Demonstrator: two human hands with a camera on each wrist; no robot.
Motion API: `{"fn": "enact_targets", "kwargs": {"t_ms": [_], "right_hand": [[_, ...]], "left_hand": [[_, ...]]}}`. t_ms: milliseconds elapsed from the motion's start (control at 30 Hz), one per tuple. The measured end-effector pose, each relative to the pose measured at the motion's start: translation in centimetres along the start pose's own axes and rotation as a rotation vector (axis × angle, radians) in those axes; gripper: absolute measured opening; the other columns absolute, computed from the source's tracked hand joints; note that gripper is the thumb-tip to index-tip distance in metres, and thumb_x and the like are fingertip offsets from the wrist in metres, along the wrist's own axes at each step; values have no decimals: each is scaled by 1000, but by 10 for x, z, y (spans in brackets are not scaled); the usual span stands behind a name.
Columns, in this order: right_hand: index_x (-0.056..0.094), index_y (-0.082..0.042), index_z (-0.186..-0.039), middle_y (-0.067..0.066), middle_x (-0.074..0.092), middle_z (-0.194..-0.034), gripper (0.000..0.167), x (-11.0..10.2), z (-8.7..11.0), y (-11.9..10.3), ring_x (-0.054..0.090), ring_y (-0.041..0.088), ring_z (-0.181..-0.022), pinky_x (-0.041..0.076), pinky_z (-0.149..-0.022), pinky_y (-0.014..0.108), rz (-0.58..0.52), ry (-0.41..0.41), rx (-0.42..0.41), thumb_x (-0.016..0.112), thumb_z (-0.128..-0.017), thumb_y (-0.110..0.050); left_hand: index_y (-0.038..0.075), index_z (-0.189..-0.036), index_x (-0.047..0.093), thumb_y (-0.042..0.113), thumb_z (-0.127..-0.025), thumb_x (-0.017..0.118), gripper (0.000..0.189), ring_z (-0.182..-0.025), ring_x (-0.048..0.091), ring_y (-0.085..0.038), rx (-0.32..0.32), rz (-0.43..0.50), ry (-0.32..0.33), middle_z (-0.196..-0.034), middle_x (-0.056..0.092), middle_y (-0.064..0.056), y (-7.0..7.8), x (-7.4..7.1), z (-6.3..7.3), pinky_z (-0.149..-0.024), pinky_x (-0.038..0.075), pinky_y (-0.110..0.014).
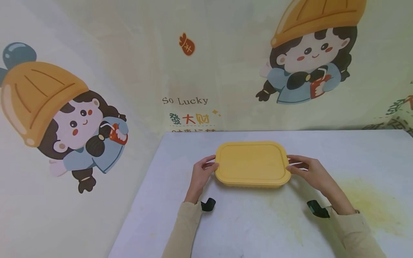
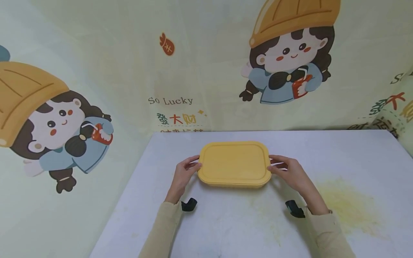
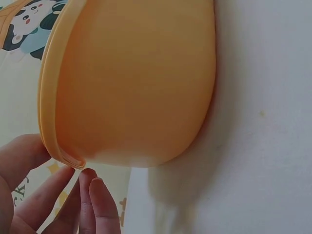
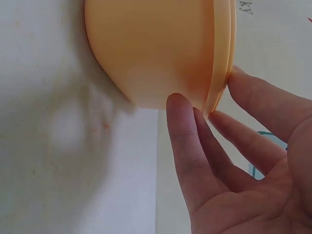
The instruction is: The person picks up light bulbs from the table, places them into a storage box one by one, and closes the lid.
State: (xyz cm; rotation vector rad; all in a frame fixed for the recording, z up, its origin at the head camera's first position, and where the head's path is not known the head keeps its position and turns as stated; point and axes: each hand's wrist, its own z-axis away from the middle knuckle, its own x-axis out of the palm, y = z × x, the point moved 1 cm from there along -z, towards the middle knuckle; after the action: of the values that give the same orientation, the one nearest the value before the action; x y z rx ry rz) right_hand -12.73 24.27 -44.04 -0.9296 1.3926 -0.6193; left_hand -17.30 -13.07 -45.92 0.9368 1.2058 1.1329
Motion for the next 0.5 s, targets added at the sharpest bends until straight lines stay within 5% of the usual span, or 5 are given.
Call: {"fn": "enact_targets", "kwargs": {"t_ms": [200,500], "right_hand": [[54,5,-137,24,65,-122,51,1,-1,2,62,-4,-95,49,-75,13,19,-12,-17,69,-95,-20],[55,6,-134,23,66,-119,47,3,1,-1,68,24,-99,51,-77,13,112,23,-84,68,-95,-17]], "left_hand": [[8,-131,64,18,-92,72,41,-103,66,-19,56,-10,-17,-123,66,-17,0,-1,3,-87,55,-38],[12,-131,64,21,-93,70,40,-110,63,-25,103,-74,-8,-130,62,-13,4,-3,11,-88,54,-31]]}}
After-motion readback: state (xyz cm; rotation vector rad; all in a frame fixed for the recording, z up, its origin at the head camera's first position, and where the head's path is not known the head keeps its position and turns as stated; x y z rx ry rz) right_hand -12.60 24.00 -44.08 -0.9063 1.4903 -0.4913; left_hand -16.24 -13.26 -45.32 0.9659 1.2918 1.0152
